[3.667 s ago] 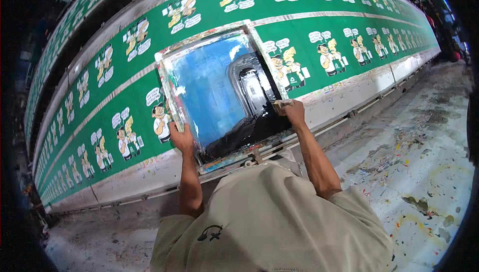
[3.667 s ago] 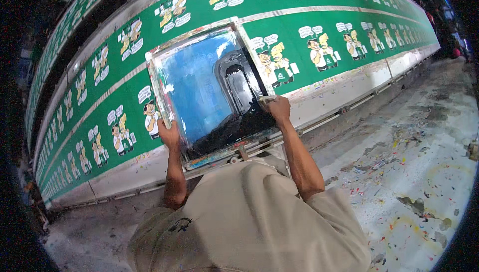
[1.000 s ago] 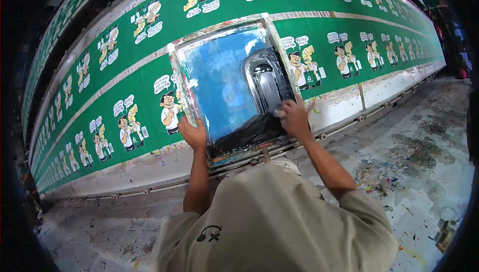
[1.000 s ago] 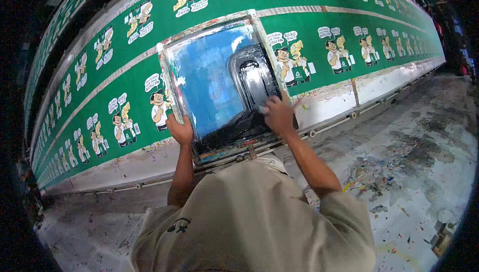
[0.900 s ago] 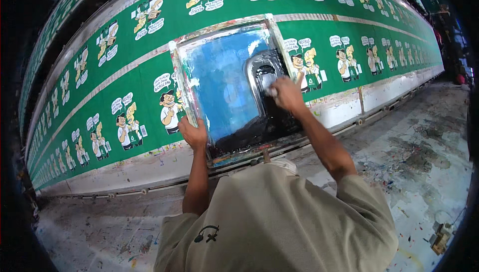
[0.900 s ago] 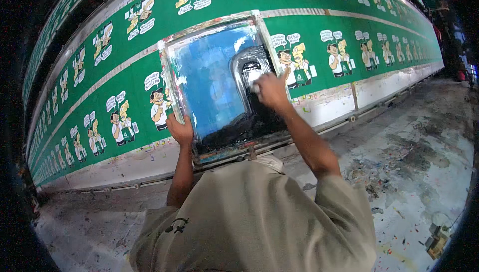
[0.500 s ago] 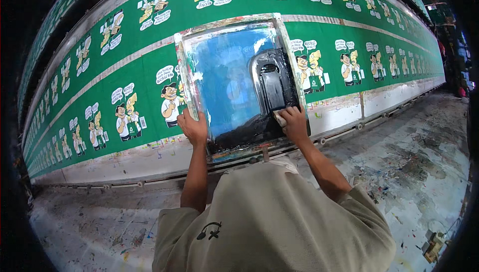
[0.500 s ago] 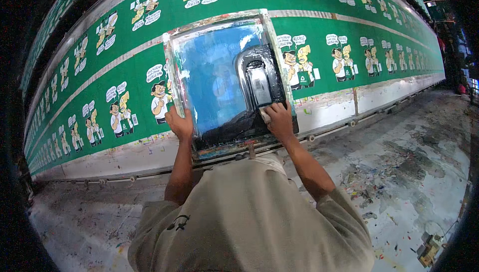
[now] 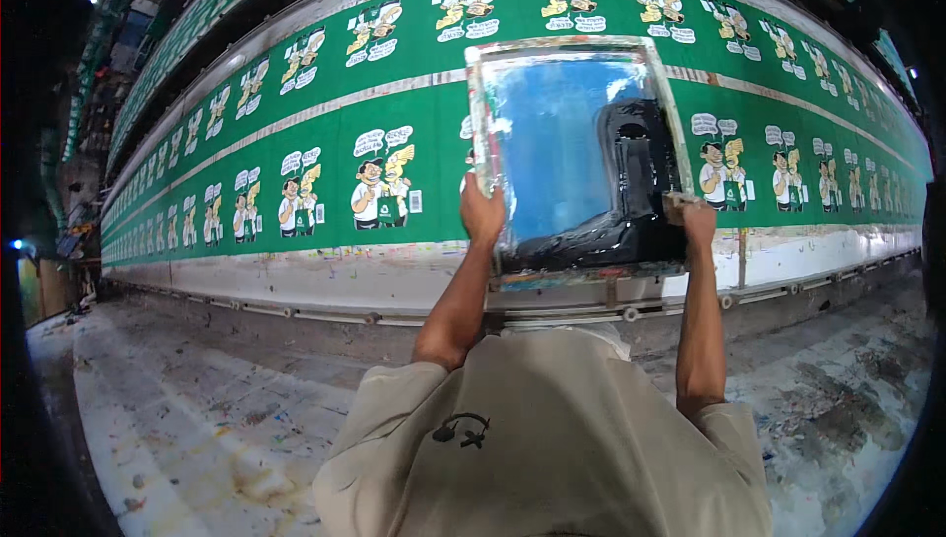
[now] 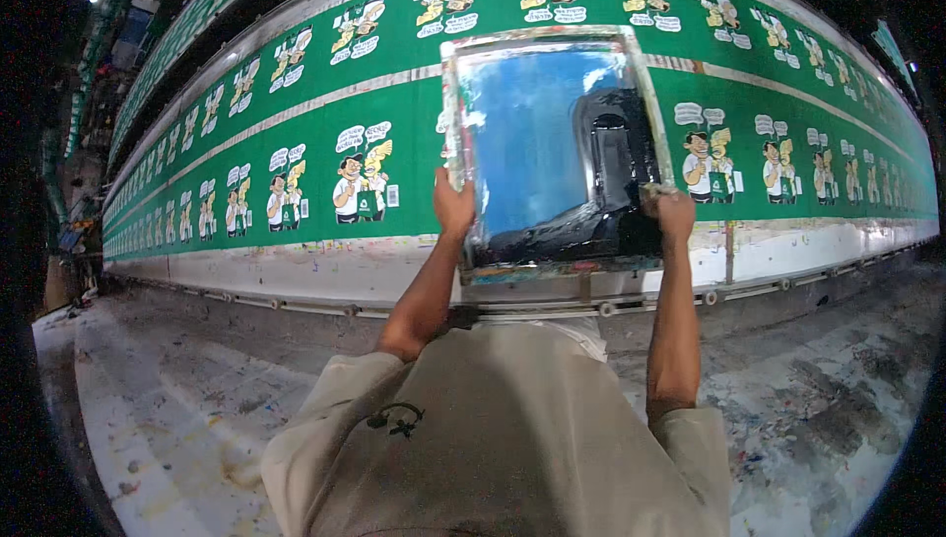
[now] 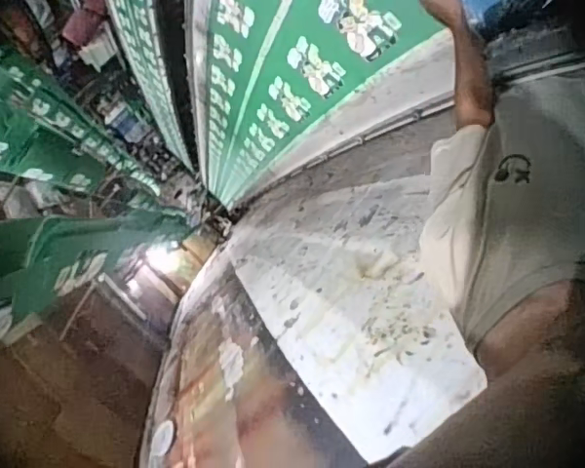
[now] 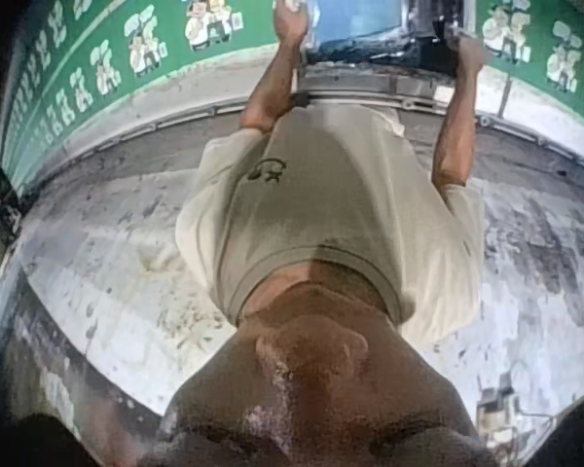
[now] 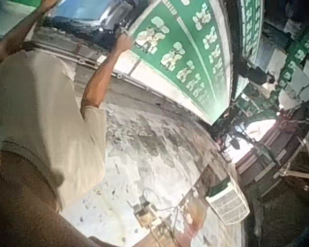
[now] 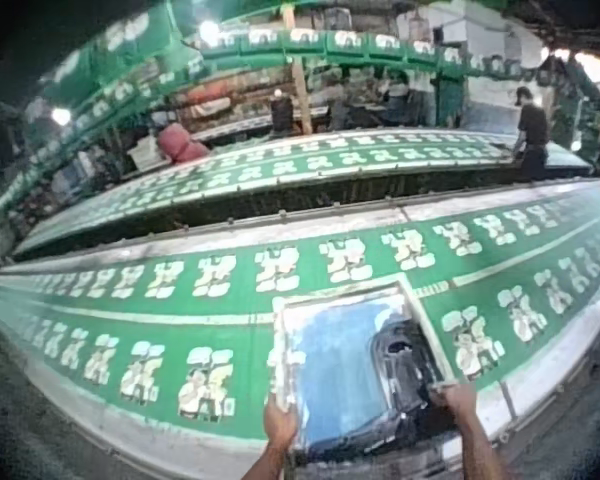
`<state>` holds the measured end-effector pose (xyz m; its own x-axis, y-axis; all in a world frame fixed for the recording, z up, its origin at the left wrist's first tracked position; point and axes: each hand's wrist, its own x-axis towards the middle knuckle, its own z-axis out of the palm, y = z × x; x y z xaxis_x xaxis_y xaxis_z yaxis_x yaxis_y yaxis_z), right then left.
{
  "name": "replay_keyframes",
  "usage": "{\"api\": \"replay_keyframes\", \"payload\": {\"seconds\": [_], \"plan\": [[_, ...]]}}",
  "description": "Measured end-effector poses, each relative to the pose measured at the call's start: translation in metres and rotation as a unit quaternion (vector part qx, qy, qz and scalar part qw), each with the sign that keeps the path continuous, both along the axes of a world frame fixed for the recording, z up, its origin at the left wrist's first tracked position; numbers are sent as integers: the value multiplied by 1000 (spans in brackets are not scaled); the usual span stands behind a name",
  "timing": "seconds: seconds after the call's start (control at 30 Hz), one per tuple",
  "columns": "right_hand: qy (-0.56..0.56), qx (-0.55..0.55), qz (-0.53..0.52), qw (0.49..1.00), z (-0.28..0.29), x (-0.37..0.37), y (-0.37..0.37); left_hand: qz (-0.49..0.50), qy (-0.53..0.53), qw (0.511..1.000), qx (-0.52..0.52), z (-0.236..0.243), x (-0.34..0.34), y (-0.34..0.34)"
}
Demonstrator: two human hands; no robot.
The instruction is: Manually applying ink through a screen onto fabric patterns on a production table.
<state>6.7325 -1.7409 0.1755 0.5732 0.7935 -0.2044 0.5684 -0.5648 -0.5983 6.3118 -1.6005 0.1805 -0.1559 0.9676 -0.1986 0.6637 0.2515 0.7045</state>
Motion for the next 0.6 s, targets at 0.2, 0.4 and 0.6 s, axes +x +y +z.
{"api": "replay_keyframes", "payload": {"seconds": [0.2,0.4,0.6], "plan": [[186,55,-98,976,30,52,-55,-4,47,997,59,13,77,-46],[213,0,-161,964,15,49,-81,-37,146,986,66,11,76,-50],[206,-7,-145,968,-9,60,-88,-47,223,972,50,3,82,-56]]}}
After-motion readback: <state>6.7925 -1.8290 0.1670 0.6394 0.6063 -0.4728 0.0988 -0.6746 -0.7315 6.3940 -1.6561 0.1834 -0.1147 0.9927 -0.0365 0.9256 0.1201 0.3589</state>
